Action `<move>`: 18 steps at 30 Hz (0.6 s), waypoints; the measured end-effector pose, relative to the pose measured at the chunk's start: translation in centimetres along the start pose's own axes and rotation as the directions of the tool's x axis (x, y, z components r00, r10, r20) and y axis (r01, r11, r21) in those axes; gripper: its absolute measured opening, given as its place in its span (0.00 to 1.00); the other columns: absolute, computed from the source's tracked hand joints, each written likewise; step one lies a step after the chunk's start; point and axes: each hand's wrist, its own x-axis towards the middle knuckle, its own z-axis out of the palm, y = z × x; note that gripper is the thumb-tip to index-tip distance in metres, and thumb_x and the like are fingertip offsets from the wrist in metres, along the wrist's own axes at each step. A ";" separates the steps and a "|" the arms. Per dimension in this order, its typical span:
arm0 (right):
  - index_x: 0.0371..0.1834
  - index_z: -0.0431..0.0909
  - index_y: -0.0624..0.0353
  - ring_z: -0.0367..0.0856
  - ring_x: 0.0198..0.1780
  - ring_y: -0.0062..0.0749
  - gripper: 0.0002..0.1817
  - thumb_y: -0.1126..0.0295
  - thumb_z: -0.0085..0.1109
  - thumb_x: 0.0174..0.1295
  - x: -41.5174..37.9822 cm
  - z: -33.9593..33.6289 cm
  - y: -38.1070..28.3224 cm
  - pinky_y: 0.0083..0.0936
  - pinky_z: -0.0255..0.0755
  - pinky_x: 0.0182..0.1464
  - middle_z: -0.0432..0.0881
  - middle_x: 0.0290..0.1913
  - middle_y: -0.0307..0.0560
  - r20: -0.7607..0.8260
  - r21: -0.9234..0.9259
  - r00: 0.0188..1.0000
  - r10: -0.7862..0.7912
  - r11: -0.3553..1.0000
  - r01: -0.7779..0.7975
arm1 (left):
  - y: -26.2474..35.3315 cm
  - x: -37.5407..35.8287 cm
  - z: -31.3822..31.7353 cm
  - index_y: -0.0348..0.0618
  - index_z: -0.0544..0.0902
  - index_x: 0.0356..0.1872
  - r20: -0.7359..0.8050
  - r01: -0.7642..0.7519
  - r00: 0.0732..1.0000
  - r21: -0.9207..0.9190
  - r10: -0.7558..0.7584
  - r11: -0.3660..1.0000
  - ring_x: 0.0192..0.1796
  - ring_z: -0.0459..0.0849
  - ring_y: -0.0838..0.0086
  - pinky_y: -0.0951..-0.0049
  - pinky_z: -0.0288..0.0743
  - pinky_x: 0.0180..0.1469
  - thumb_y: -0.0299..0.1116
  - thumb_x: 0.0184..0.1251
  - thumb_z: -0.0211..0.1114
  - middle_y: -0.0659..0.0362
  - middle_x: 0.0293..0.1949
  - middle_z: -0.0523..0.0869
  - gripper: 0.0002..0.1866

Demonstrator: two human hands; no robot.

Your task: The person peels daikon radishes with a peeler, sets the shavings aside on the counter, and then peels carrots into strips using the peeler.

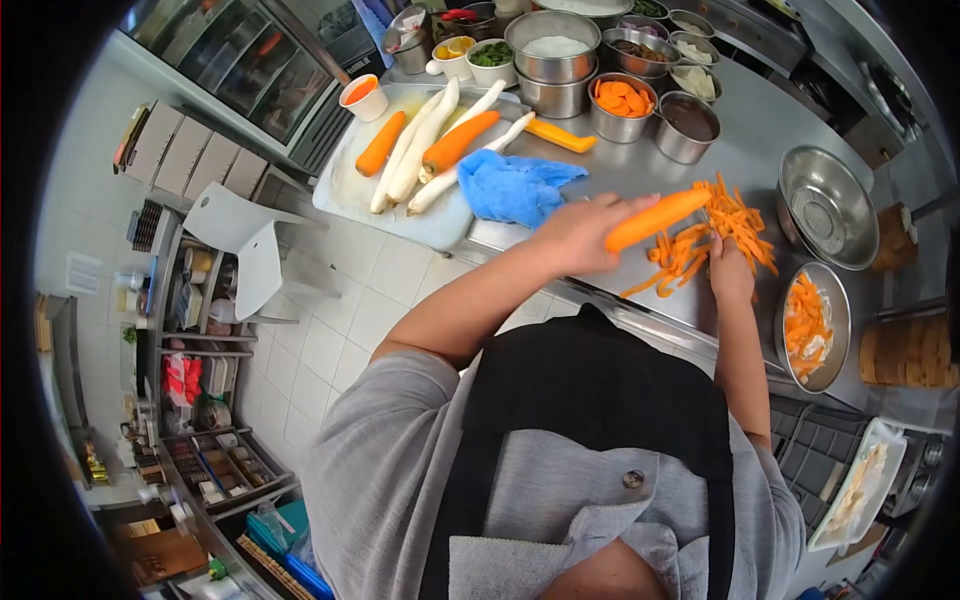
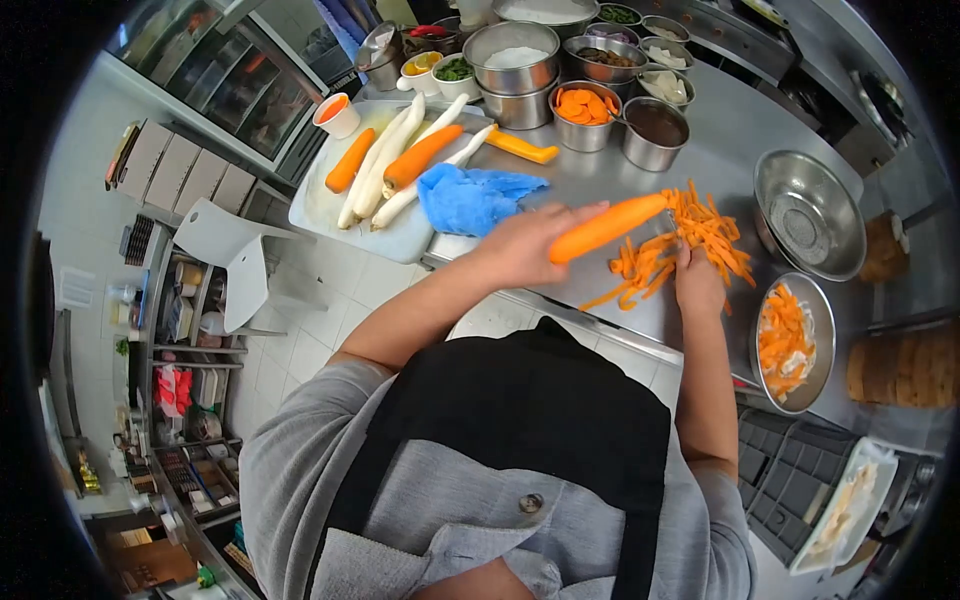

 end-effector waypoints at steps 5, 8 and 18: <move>0.44 0.77 0.60 0.82 0.44 0.60 0.30 0.43 0.36 0.71 -0.4 0.1 -0.2 0.51 0.74 0.47 0.83 0.39 0.65 -0.031 -0.046 0.999 -0.017 0.999 0.016 | -4.4 -1.1 -4.7 0.55 0.66 0.69 -0.497 0.127 0.867 0.263 0.022 0.956 0.48 0.80 0.55 0.60 0.76 0.51 0.28 0.47 0.69 0.51 0.47 0.80 0.42; 0.43 0.77 0.60 0.82 0.44 0.60 0.30 0.43 0.36 0.71 -0.6 0.1 -0.4 0.50 0.75 0.46 0.83 0.38 0.64 -0.044 -0.064 0.999 -0.021 0.998 0.018 | -10.0 -2.2 -8.5 0.54 0.68 0.67 -0.667 0.421 0.714 0.164 -0.214 0.892 0.51 0.80 0.53 0.59 0.75 0.54 0.34 0.51 0.70 0.49 0.49 0.80 0.37; 0.53 0.76 0.58 0.79 0.53 0.55 0.34 0.38 0.36 0.68 -0.7 -0.9 -0.2 0.47 0.71 0.56 0.81 0.49 0.63 0.078 0.059 0.994 0.073 0.995 -0.078 | -35.6 -5.2 -15.9 0.49 0.75 0.62 -0.529 0.766 0.606 0.186 -0.595 0.615 0.56 0.82 0.60 0.64 0.70 0.63 0.49 0.52 0.71 0.46 0.51 0.84 0.35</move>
